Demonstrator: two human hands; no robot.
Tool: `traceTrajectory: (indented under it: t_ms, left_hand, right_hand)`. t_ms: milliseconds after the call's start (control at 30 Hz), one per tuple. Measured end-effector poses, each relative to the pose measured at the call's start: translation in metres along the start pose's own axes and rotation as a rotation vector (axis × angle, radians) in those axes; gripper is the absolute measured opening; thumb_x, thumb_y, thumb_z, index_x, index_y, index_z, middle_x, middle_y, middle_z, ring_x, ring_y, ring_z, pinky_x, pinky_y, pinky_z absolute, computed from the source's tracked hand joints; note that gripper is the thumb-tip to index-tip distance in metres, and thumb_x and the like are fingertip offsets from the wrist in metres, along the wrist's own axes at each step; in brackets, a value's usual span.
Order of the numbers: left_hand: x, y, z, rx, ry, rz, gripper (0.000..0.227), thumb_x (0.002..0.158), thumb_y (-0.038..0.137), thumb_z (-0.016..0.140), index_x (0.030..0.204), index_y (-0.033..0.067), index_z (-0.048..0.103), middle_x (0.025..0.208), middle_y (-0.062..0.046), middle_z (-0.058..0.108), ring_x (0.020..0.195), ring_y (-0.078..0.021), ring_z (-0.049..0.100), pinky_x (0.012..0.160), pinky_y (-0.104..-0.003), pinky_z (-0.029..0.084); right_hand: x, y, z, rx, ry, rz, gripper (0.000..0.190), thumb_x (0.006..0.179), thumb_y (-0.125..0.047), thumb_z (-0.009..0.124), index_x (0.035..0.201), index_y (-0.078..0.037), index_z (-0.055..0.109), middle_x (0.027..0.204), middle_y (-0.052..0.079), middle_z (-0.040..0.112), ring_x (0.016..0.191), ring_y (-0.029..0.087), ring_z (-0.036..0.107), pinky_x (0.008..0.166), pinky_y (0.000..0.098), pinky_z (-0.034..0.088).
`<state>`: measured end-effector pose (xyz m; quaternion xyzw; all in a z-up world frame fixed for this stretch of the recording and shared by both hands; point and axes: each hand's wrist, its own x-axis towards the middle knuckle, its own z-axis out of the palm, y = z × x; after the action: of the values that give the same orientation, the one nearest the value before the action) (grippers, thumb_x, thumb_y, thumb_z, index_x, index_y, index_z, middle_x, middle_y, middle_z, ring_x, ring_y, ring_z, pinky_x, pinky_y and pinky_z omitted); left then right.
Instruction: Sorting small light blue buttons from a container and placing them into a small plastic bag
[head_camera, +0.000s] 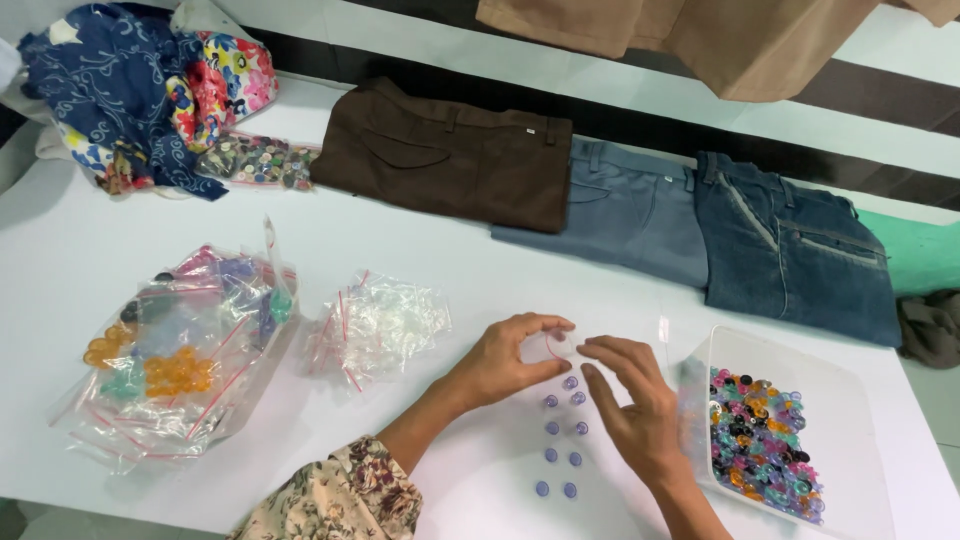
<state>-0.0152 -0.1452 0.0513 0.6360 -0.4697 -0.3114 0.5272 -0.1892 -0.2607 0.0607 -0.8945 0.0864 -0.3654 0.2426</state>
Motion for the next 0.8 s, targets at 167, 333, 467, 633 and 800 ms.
traceTrajectory:
  t_ms: [167,333,467,633,800]
  left_hand:
    - [0.002,0.003,-0.011,-0.097,0.083,-0.092,0.050,0.083,0.030,0.078,0.130,0.0227,0.064,0.124,0.000,0.070,0.125,-0.0140,0.062,0.111,-0.032,0.042]
    - [0.002,-0.002,-0.005,-0.111,0.079,-0.052,0.054,0.081,0.030,0.079,0.131,0.0204,0.063,0.129,-0.001,0.070,0.125,-0.0123,0.062,0.113,-0.030,0.041]
    - [0.004,-0.009,-0.001,-0.076,0.057,-0.022,0.057,0.080,0.031,0.080,0.133,0.0218,0.063,0.128,-0.002,0.069,0.127,-0.0132,0.061,0.112,-0.030,0.042]
    - [0.003,-0.005,0.000,-0.048,0.025,-0.053,0.062,0.079,0.032,0.079,0.137,0.0207,0.060,0.139,0.003,0.066,0.129,-0.0114,0.059,0.114,-0.030,0.042]
    - [0.001,0.000,0.000,-0.046,0.000,-0.065,0.066,0.078,0.034,0.080,0.139,0.0230,0.058,0.135,-0.005,0.068,0.133,-0.0142,0.058,0.113,-0.032,0.041]
  right_hand:
    - [-0.003,0.020,0.000,0.002,-0.099,0.347,0.023,0.091,-0.016,0.072,0.114,-0.013,0.076,0.105,0.004,0.075,0.092,0.015,0.069,0.069,0.0278,0.057]
    - [-0.010,0.030,0.019,-0.046,-0.368,0.543,0.029,0.090,-0.022,0.072,0.117,-0.018,0.077,0.102,0.001,0.072,0.084,0.016,0.069,0.071,0.0302,0.057]
    - [-0.026,0.052,0.038,-0.037,-0.367,0.423,0.026,0.091,-0.019,0.071,0.116,-0.012,0.074,0.106,0.003,0.069,0.093,0.019,0.067,0.080,0.0308,0.054]
    - [-0.028,0.051,0.042,-0.031,-0.379,0.378,0.017,0.093,-0.016,0.068,0.107,-0.008,0.076,0.098,0.003,0.068,0.086,0.018,0.067,0.075,0.0298,0.054]
    - [-0.020,0.050,0.027,0.045,-0.198,0.412,0.020,0.090,-0.010,0.073,0.109,-0.007,0.077,0.100,0.003,0.073,0.081,0.016,0.071,0.069,0.0268,0.058]
